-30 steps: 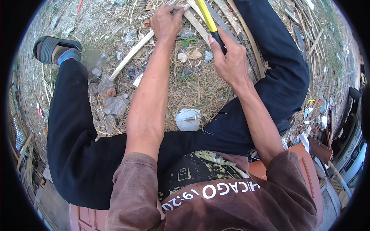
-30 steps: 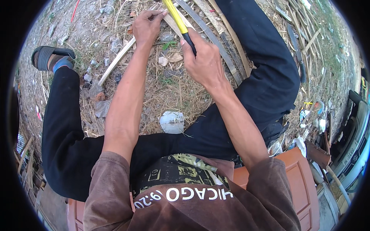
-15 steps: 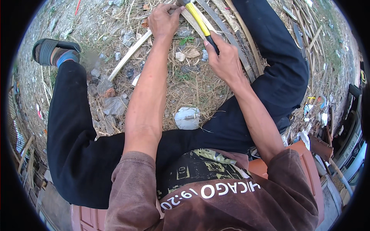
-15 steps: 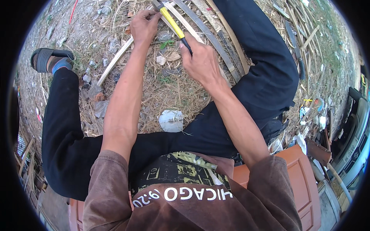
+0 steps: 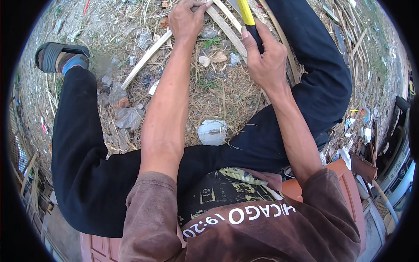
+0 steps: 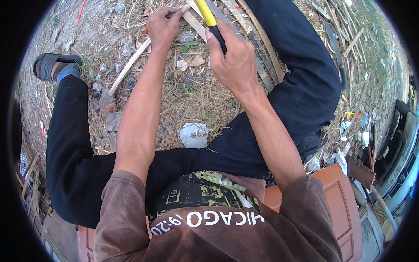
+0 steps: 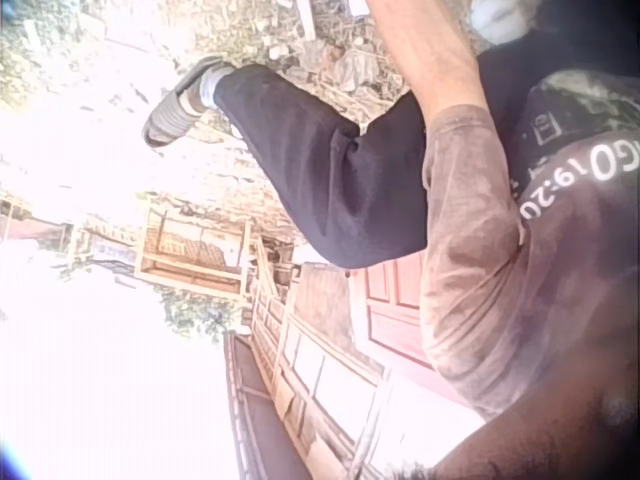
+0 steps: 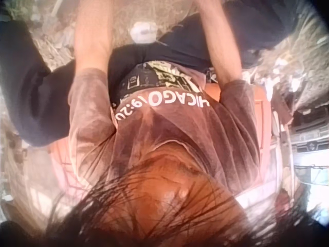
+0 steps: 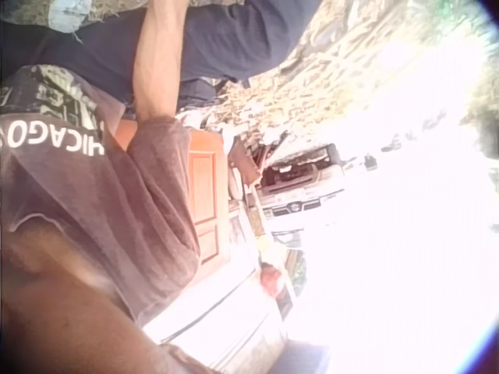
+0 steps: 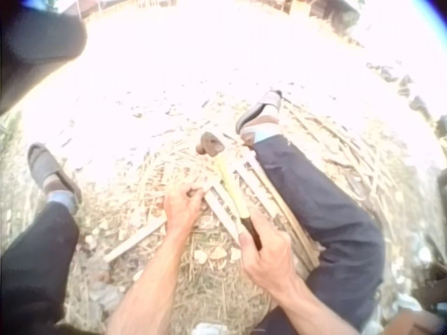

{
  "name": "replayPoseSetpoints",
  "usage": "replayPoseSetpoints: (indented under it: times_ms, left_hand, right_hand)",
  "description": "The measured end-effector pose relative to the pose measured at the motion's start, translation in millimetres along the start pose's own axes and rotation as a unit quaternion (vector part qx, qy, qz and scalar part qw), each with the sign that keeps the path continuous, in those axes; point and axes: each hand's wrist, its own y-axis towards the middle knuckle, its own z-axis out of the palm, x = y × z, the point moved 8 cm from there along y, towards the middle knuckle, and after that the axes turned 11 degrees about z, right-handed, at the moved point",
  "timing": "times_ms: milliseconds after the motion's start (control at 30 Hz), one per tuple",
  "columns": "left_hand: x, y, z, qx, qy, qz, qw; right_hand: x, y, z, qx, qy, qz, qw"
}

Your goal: The person uses a large knife to mark and cut thin wooden strips and then hammers nails into the wood to assemble a grid-like lattice frame on the ground.

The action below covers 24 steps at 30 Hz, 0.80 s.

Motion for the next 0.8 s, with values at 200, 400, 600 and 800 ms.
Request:
replayPoseSetpoints:
  times_ms: [200, 400, 600, 800]
  left_hand:
    - [12, 2, 0, 0.005, 0.034, 0.015, 0.999]
    - [6, 2, 0, 0.009, 0.014, 0.004, 1.000]
    - [1, 3, 2, 0.010, 0.027, 0.005, 1.000]
    - [10, 0, -4, -0.015, 0.038, 0.033, 0.999]
  right_hand:
    - [-15, -12, 27, 0.050, -0.043, -0.014, 0.998]
    - [-33, -8, 30, 0.073, -0.095, 0.043, 0.992]
    - [0, -2, 2, 0.008, -0.007, 0.022, 1.000]
    - [-16, -4, 26, 0.051, -0.049, 0.023, 0.997]
